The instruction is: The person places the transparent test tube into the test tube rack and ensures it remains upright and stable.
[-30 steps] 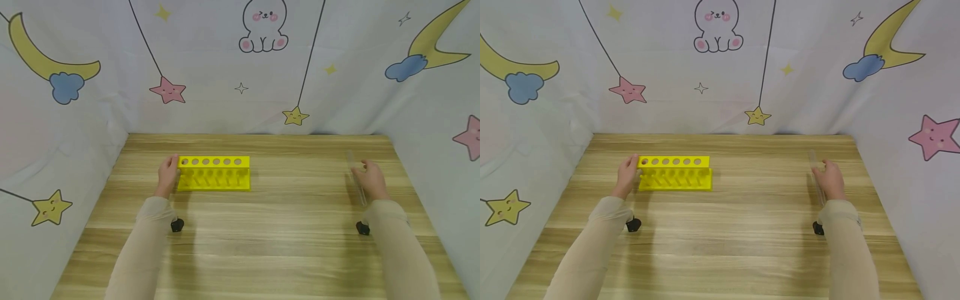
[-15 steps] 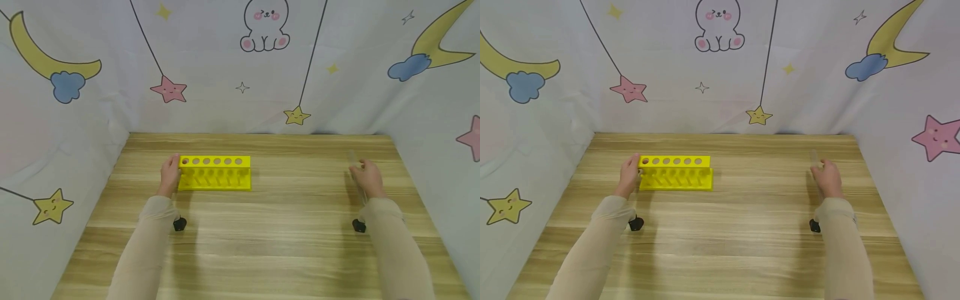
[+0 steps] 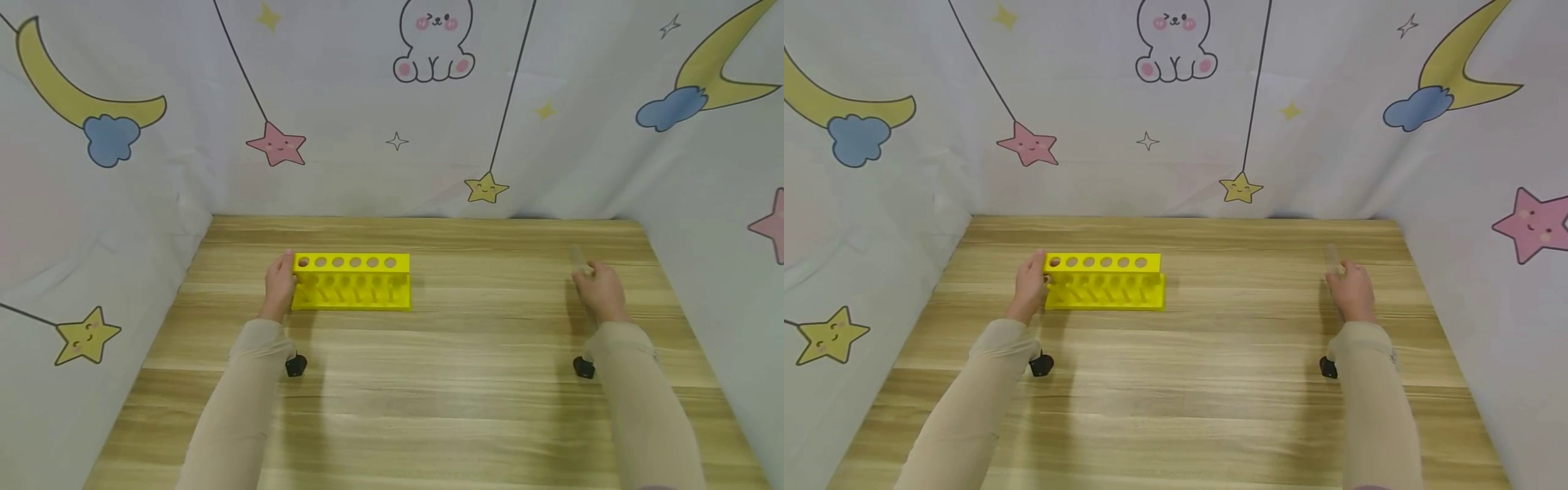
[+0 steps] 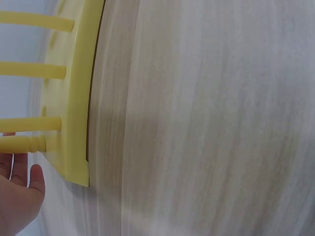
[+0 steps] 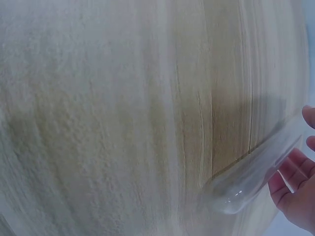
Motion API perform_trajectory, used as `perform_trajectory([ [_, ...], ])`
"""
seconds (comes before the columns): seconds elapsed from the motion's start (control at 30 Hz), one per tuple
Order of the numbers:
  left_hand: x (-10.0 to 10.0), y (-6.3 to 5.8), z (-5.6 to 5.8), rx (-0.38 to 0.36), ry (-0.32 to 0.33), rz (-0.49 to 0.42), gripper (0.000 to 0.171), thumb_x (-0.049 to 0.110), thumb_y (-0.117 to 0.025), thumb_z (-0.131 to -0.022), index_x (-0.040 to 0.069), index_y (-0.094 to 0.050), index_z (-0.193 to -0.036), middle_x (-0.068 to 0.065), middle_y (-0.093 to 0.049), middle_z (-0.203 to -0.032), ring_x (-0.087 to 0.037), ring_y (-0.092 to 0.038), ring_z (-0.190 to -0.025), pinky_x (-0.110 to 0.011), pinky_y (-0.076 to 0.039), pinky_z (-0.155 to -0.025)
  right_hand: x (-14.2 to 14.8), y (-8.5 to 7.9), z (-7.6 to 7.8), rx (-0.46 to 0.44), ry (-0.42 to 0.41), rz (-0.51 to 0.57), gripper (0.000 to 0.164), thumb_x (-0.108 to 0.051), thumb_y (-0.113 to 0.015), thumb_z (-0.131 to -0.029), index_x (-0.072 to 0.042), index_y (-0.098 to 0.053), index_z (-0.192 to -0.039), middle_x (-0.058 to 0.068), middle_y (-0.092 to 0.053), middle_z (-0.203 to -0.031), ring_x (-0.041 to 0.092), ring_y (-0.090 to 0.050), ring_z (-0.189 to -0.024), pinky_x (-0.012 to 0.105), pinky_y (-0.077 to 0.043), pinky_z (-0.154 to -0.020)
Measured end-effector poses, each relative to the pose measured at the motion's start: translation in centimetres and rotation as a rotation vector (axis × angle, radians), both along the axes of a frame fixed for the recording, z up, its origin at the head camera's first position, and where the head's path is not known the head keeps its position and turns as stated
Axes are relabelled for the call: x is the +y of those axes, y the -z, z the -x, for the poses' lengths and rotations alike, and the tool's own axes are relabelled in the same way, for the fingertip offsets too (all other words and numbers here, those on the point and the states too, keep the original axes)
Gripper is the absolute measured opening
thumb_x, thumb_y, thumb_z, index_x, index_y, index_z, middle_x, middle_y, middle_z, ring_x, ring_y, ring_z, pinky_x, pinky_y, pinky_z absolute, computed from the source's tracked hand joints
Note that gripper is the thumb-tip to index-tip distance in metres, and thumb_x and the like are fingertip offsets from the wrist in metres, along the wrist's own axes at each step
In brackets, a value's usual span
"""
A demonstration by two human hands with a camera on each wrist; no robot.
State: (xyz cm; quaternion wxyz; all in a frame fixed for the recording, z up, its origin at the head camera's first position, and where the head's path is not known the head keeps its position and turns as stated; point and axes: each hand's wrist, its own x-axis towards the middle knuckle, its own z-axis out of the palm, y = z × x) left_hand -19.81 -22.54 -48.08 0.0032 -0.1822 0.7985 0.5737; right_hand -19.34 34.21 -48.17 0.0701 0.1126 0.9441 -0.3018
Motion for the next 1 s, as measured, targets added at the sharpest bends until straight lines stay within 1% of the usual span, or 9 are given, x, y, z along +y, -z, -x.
perform_trajectory([
  [0.2, -0.02, 0.19, 0.11, 0.005, 0.001, 0.011, 0.057, 0.049, -0.021, -0.094, 0.001, -0.05, -0.108, -0.014, -0.051, -0.118, -0.021, -0.039, -0.103, -0.032, -0.034, -0.086, 0.16, 0.27, -0.05, 0.002, 0.0, -0.012, 0.059, -0.031, -0.036, -0.093, 0.011, -0.023, -0.132, 0.038, -0.033, -0.124, 0.05, -0.036, -0.109, 0.057, -0.036, -0.086],
  [0.4, -0.13, 0.36, 0.14, 0.006, 0.027, 0.042, 0.064, 0.051, -0.017, -0.093, 0.0, -0.051, -0.11, -0.016, -0.048, -0.121, -0.023, -0.039, -0.098, -0.029, -0.032, -0.081, 0.15, 0.61, -0.08, 0.028, 0.0, -0.041, 0.056, -0.029, -0.036, -0.093, 0.012, -0.027, -0.13, 0.038, -0.038, -0.12, 0.049, -0.039, -0.107, 0.056, -0.036, -0.086],
  [0.53, -0.2, 0.38, 0.13, -0.016, 0.04, 0.048, 0.069, 0.054, -0.015, -0.091, -0.001, -0.05, -0.112, -0.017, -0.045, -0.124, -0.026, -0.038, -0.103, -0.033, -0.033, -0.086, -0.02, 0.53, -0.17, 0.027, -0.001, -0.039, 0.055, -0.027, -0.036, -0.092, 0.012, -0.028, -0.13, 0.038, -0.039, -0.119, 0.049, -0.04, -0.107, 0.056, -0.036, -0.086],
  [0.63, -0.21, 0.4, 0.14, -0.028, 0.04, 0.042, 0.07, 0.055, -0.014, -0.091, -0.001, -0.049, -0.113, -0.017, -0.044, -0.126, -0.027, -0.038, -0.106, -0.037, -0.032, -0.09, -0.1, 0.49, -0.22, 0.025, 0.001, -0.039, 0.055, -0.026, -0.037, -0.092, 0.012, -0.027, -0.13, 0.038, -0.038, -0.119, 0.048, -0.039, -0.107, 0.056, -0.036, -0.086],
  [0.7, -0.19, 0.41, 0.15, -0.032, 0.036, 0.043, 0.069, 0.055, -0.015, -0.091, 0.0, -0.049, -0.113, -0.016, -0.044, -0.126, -0.027, -0.038, -0.106, -0.037, -0.032, -0.091, -0.13, 0.5, -0.25, 0.028, 0.002, -0.044, 0.055, -0.026, -0.037, -0.092, 0.012, -0.027, -0.13, 0.038, -0.039, -0.118, 0.048, -0.04, -0.106, 0.055, -0.036, -0.086],
  [0.9, -0.11, 0.49, 0.19, -0.003, 0.017, 0.043, 0.064, 0.051, -0.018, -0.093, -0.001, -0.051, -0.111, -0.016, -0.047, -0.119, -0.024, -0.039, -0.097, -0.031, -0.032, -0.083, -0.17, 0.67, -0.31, 0.044, 0.009, -0.052, 0.054, -0.025, -0.04, -0.092, 0.013, -0.028, -0.129, 0.037, -0.04, -0.115, 0.047, -0.041, -0.102, 0.054, -0.037, -0.084],
  [1.0, -0.07, 0.53, 0.18, 0.005, 0.014, 0.043, 0.063, 0.05, -0.018, -0.093, -0.001, -0.051, -0.109, -0.016, -0.047, -0.117, -0.022, -0.039, -0.095, -0.029, -0.032, -0.08, -0.16, 0.77, -0.32, 0.066, 0.008, -0.058, 0.053, -0.024, -0.04, -0.092, 0.014, -0.031, -0.127, 0.038, -0.041, -0.113, 0.047, -0.043, -0.1, 0.054, -0.038, -0.082],
])
